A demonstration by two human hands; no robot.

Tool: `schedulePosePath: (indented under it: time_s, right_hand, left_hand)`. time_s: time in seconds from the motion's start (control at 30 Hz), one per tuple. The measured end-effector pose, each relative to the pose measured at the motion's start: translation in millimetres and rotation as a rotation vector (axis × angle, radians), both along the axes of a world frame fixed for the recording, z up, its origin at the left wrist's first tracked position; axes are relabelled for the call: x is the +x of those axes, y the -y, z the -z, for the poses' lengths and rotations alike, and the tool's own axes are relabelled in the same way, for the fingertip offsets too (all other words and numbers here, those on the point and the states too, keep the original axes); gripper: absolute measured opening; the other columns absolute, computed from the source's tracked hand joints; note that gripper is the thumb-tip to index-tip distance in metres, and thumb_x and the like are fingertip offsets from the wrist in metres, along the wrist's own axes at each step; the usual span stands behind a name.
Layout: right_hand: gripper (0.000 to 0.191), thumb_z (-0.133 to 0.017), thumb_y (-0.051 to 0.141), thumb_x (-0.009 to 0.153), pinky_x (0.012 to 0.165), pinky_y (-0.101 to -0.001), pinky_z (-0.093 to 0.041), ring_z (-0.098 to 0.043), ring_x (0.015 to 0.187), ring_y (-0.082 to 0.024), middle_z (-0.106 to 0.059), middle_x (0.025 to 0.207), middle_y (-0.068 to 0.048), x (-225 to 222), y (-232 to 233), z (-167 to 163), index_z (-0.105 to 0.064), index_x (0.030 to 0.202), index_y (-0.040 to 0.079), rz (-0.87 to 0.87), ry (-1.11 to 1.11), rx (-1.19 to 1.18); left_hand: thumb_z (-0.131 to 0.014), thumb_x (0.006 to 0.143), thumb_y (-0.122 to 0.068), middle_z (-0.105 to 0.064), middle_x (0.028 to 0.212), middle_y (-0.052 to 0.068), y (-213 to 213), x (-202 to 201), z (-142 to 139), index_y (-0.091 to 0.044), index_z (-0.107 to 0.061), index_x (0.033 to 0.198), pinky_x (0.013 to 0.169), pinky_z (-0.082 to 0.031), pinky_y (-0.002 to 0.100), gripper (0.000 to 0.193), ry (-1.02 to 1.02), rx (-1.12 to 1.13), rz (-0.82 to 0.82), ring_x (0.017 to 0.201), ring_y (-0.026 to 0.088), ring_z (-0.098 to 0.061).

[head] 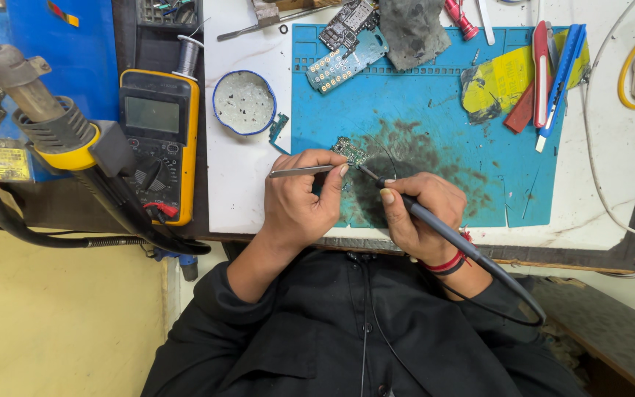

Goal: The person uses a soldering iron and tweezers to solder components on a small green circuit board. They repeatedly heat solder joints and adjust tiny parts while the board rests on a blue work mat.

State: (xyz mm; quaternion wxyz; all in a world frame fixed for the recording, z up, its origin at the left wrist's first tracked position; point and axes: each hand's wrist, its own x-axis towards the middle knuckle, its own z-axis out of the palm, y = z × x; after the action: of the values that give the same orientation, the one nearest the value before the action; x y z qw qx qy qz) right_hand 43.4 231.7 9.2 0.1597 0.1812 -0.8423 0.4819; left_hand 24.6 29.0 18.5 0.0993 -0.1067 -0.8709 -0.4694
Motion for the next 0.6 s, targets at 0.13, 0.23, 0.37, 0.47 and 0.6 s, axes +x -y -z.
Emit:
schedulePosePath:
  time_s: [0.13,0.23,0.37,0.47,0.6]
  right_hand:
    - [0.012,-0.074,0.006,0.097,0.061,-0.0328,-0.048,-0.064,0.065,-0.023,-0.070,0.084,-0.012,-0.2,-0.1,-0.5,-0.065,0.094,-0.001,0.005,-0.005,0.003]
    - [0.012,-0.075,0.006,0.096,0.061,-0.0328,-0.048,-0.064,0.064,-0.023,-0.070,0.084,-0.012,0.0,-0.3,-1.3,-0.065,0.094,-0.001,0.003,0.003,0.010]
    - [0.011,-0.074,0.005,0.096,0.061,-0.0326,-0.047,-0.063,0.063,-0.022,-0.070,0.083,-0.012,-0.3,0.2,-2.0,-0.065,0.094,-0.001,0.000,-0.003,0.006]
    - [0.011,-0.074,0.005,0.096,0.060,-0.0328,-0.047,-0.063,0.063,-0.023,-0.069,0.083,-0.011,-1.3,0.3,-1.6,-0.065,0.094,-0.001,-0.004,-0.004,0.004]
    - [0.012,-0.075,0.006,0.096,0.060,-0.0328,-0.047,-0.063,0.063,-0.023,-0.069,0.082,-0.011,-1.3,0.0,-2.1,-0.065,0.094,-0.001,-0.008,-0.002,0.006]
  left_hand:
    - [-0.074,0.094,-0.010,-0.073,0.086,0.005,-0.1,0.2,0.3,-0.009,-0.070,0.101,0.077,-0.047,0.037,0.008,0.002,-0.001,0.000,0.076,0.024,-0.068]
    - [-0.074,0.094,-0.010,-0.073,0.085,0.005,0.0,-0.4,0.7,-0.009,-0.070,0.101,0.076,-0.047,0.037,0.008,0.004,-0.003,-0.002,0.074,0.023,-0.067]
    - [-0.074,0.093,-0.010,-0.072,0.084,0.004,-0.1,-0.1,0.4,-0.009,-0.071,0.101,0.076,-0.046,0.037,0.008,0.007,-0.006,-0.004,0.073,0.023,-0.066]
    - [-0.074,0.093,-0.010,-0.072,0.084,0.005,0.2,-0.5,0.8,-0.009,-0.071,0.100,0.075,-0.046,0.037,0.008,0.009,-0.008,-0.004,0.072,0.023,-0.066]
    - [-0.074,0.094,-0.010,-0.073,0.085,0.005,-0.4,-0.7,1.0,-0.009,-0.070,0.100,0.076,-0.047,0.037,0.007,-0.003,-0.005,-0.005,0.074,0.023,-0.067]
